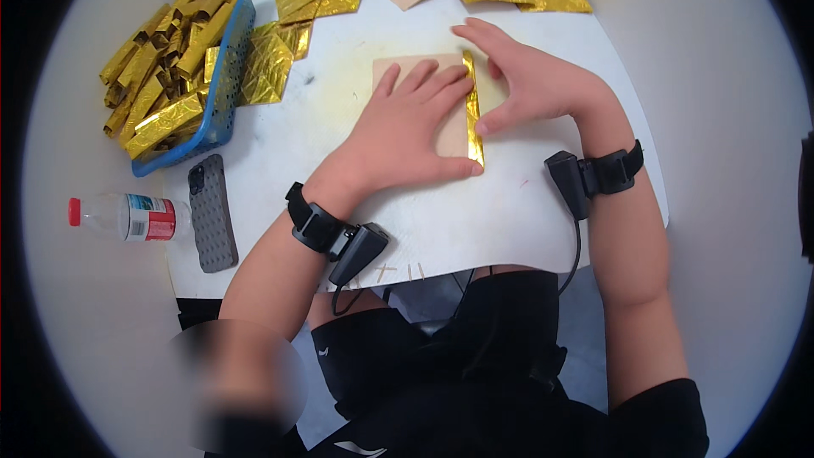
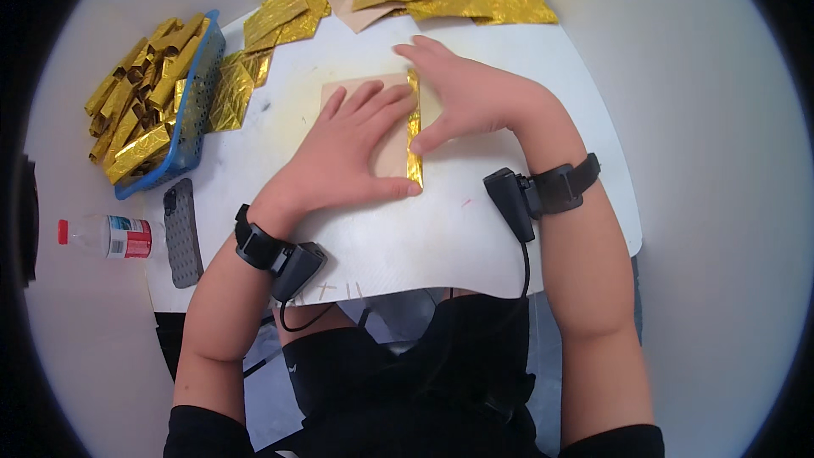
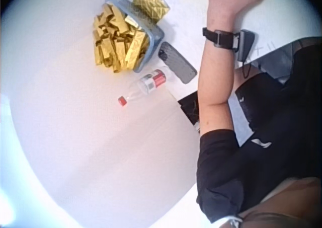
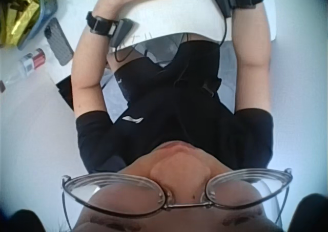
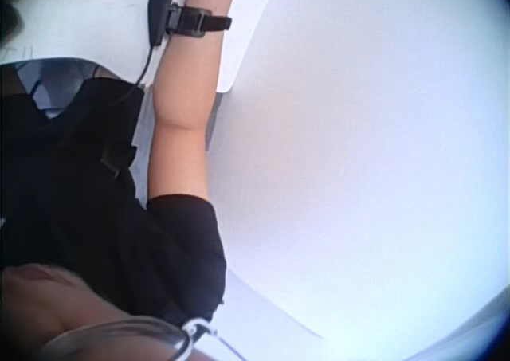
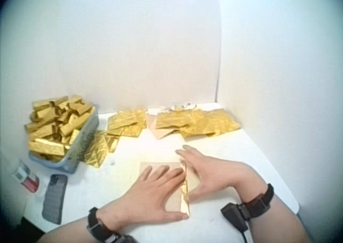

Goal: Folding sheets of gold foil paper around card inserts.

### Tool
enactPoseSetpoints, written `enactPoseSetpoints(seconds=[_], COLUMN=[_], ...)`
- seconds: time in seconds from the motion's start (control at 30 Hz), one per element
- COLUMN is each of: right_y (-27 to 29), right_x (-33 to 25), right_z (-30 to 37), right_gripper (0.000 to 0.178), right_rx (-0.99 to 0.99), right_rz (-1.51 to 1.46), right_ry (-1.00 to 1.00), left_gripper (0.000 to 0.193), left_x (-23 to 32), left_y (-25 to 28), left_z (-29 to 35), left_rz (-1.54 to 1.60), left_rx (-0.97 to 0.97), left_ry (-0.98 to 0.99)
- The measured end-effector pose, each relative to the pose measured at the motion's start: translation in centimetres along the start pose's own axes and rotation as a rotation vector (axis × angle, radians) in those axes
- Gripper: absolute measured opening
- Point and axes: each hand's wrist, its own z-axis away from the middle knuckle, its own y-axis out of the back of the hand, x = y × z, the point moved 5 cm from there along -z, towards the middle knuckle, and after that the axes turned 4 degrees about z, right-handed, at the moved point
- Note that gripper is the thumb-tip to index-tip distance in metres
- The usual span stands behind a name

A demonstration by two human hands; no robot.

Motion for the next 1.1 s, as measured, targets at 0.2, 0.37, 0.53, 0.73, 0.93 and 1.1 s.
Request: enactPoseSetpoints(seconds=[0.2,0.37,0.53,0.73,0.93,1.1], right_y=[-0.6,-0.9,-0.9,-0.5,-0.6,-0.6], right_x=[2.4,2.7,3.4,4.3,4.0,3.7], right_z=[-0.5,-1.2,-1.6,-1.8,-2.0,-2.2], right_gripper=[0.115,0.108,0.102,0.063,0.038,0.025], right_rx=[0.098,0.033,0.102,0.254,0.314,0.32], right_rz=[0.174,0.193,0.19,0.034,-0.019,0.011], right_ry=[-0.108,-0.184,-0.214,-0.094,-0.045,-0.006], left_gripper=[0.099,0.098,0.098,0.082,0.061,0.06], left_x=[0.3,0.1,0.0,-0.3,-0.8,-0.6], left_y=[0.1,0.1,0.3,0.2,0.2,0.6], left_z=[0.3,0.2,0.4,0.6,0.4,0.5], left_rz=[-0.01,-0.006,-0.008,-0.025,0.036,0.042], left_rx=[-0.038,-0.021,0.004,0.004,-0.064,-0.067], left_ry=[0.001,-0.005,-0.028,-0.047,-0.059,-0.06])
